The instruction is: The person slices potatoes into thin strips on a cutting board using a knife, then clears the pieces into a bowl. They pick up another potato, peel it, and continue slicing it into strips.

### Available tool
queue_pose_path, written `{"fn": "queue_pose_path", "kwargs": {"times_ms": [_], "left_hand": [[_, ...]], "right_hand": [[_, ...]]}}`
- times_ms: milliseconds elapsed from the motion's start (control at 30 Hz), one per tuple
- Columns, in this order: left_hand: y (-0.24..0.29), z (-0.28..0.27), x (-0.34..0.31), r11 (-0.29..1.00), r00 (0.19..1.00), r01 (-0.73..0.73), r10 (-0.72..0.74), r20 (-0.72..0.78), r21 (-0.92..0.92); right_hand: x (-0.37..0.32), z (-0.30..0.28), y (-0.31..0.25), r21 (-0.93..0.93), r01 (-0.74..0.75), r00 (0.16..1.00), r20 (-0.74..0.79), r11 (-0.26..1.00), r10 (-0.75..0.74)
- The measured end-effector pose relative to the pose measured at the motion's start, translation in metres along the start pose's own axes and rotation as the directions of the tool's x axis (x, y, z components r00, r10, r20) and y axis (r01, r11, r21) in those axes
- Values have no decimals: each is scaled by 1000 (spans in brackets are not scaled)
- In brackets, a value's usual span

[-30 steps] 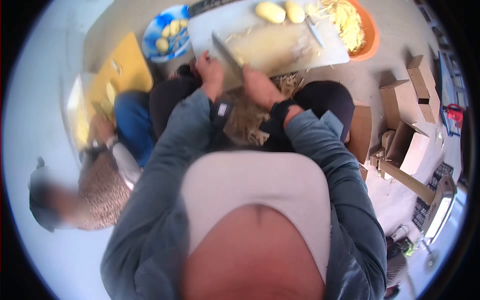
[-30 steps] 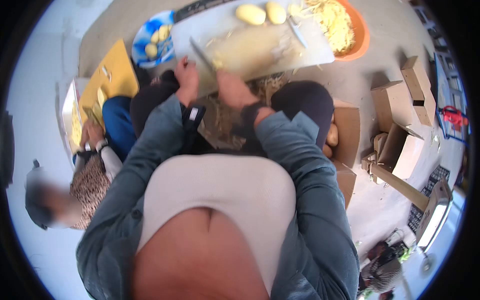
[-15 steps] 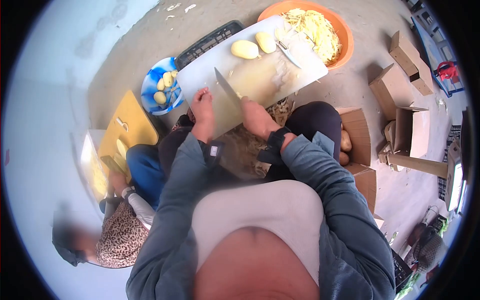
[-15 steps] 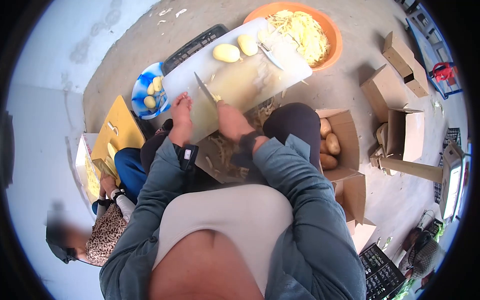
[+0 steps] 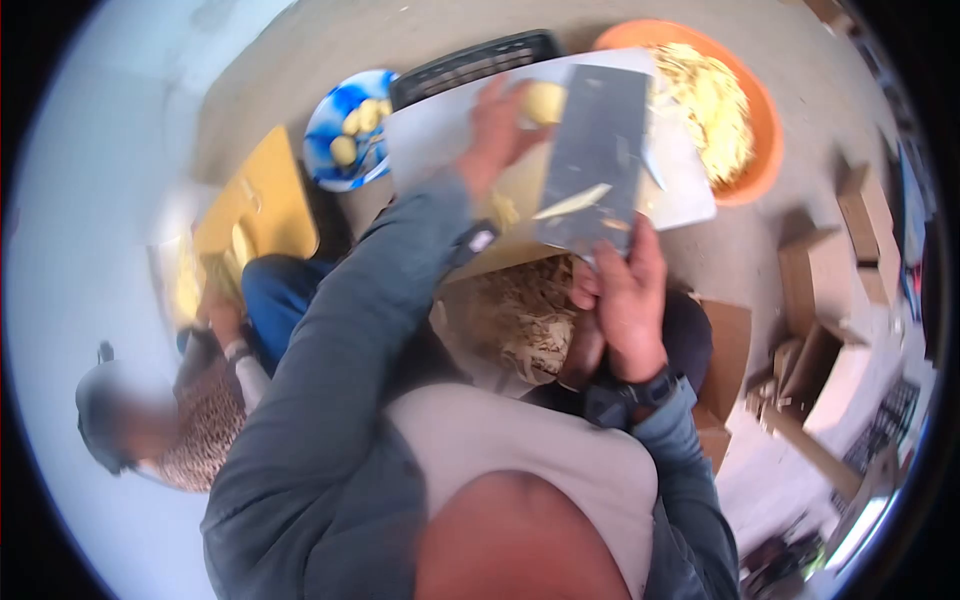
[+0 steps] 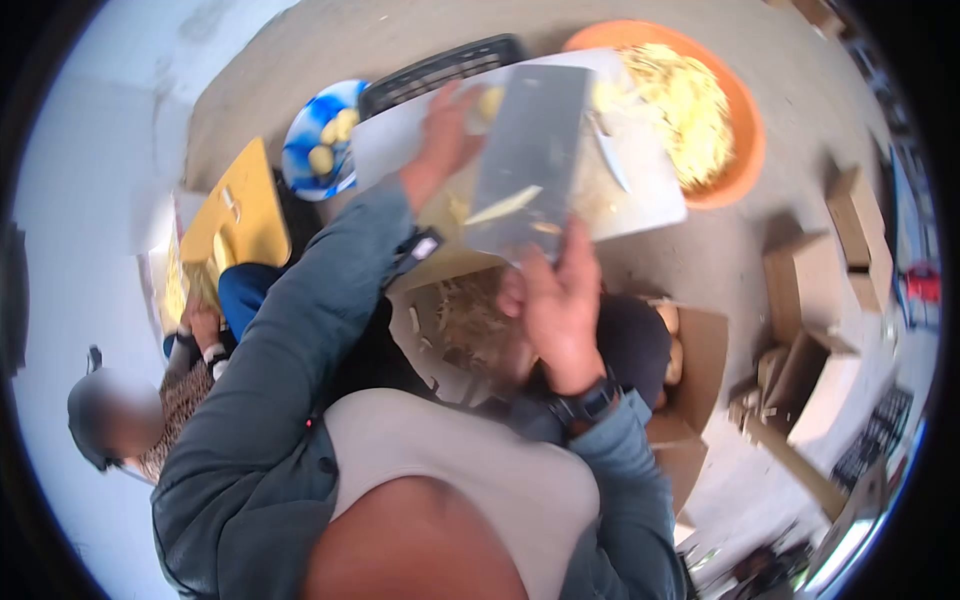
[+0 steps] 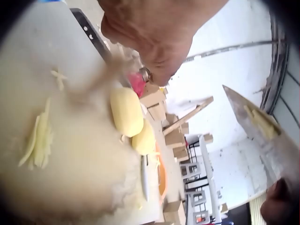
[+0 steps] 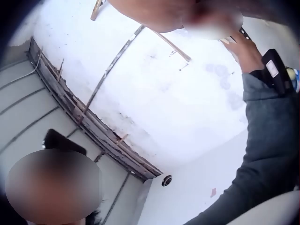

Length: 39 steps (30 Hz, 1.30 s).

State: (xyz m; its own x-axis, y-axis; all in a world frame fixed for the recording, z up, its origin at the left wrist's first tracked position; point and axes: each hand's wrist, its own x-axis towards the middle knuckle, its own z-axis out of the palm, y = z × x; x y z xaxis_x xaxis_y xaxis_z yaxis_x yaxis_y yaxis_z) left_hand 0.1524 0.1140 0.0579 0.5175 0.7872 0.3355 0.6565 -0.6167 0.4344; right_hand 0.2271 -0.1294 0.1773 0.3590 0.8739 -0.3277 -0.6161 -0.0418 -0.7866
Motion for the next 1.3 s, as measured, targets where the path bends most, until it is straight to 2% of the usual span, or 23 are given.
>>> {"fn": "queue_pose_path", "kwargs": {"times_ms": [67,100,167,200,267,367,600,667,700,767,800,833,900,933,1000,1033,1100,1133,1167,1233,1267,1300], "left_hand": [[16,18,10,998,999,-43,42,26,49],[16,31,15,990,997,-63,58,43,123],[18,47,23,983,990,-2,-23,140,181],[16,52,27,982,989,9,-36,141,190],[13,62,32,996,971,83,-89,223,33],[21,51,38,998,960,57,-47,276,-27],[-17,67,35,999,986,-10,15,163,-33],[-26,51,27,973,987,129,-108,118,-192],[-24,35,16,970,983,162,-143,113,-181],[-17,0,4,830,891,434,-453,31,-351],[-26,-4,-2,824,869,441,-491,-58,-355],[-31,-13,-12,824,862,446,-500,-79,-351],[-45,-30,-35,611,723,531,-688,-61,-587],[-54,-34,-51,613,715,528,-694,-81,-587],[-63,-41,-87,532,631,532,-768,-110,-659],[-59,-48,-101,535,629,524,-768,-123,-663],[-51,-58,-125,411,542,582,-839,-42,-701],[-53,-57,-134,424,528,592,-847,-67,-685],[-54,-54,-143,423,524,583,-848,-76,-694],[-48,-60,-158,593,576,661,-794,-197,-460],[-46,-64,-165,572,598,670,-793,-111,-473],[-41,-65,-170,569,589,666,-798,-128,-483]], "right_hand": [[3,-8,-5,113,-38,999,4,993,38],[4,-10,-7,110,-65,998,-1,992,66],[7,-11,-9,87,-134,991,-16,987,136],[9,-10,-10,88,-147,989,-8,985,148],[11,-8,-12,73,-243,969,-16,967,245],[15,-7,-8,67,-282,959,22,957,281],[23,-1,-3,23,-231,973,-9,973,232],[25,-3,2,-37,-171,985,-17,985,171],[25,-4,6,-49,-198,980,1,979,199],[30,-5,13,-17,-126,991,40,992,126],[30,-1,14,-46,-108,993,46,993,110],[29,1,14,-50,-111,991,69,993,114],[28,9,20,-182,-105,989,85,978,122],[29,12,27,-186,-103,987,106,977,125],[29,17,45,-329,-104,976,149,939,161],[29,21,56,-332,-96,974,161,938,157],[31,26,75,-542,-7,966,212,841,145],[34,25,86,-619,69,960,255,783,117],[36,25,95,-623,80,957,266,778,114],[34,32,104,-790,201,941,320,580,111],[34,35,106,-838,198,941,307,508,140],[39,31,114,-838,217,935,326,501,141]]}}
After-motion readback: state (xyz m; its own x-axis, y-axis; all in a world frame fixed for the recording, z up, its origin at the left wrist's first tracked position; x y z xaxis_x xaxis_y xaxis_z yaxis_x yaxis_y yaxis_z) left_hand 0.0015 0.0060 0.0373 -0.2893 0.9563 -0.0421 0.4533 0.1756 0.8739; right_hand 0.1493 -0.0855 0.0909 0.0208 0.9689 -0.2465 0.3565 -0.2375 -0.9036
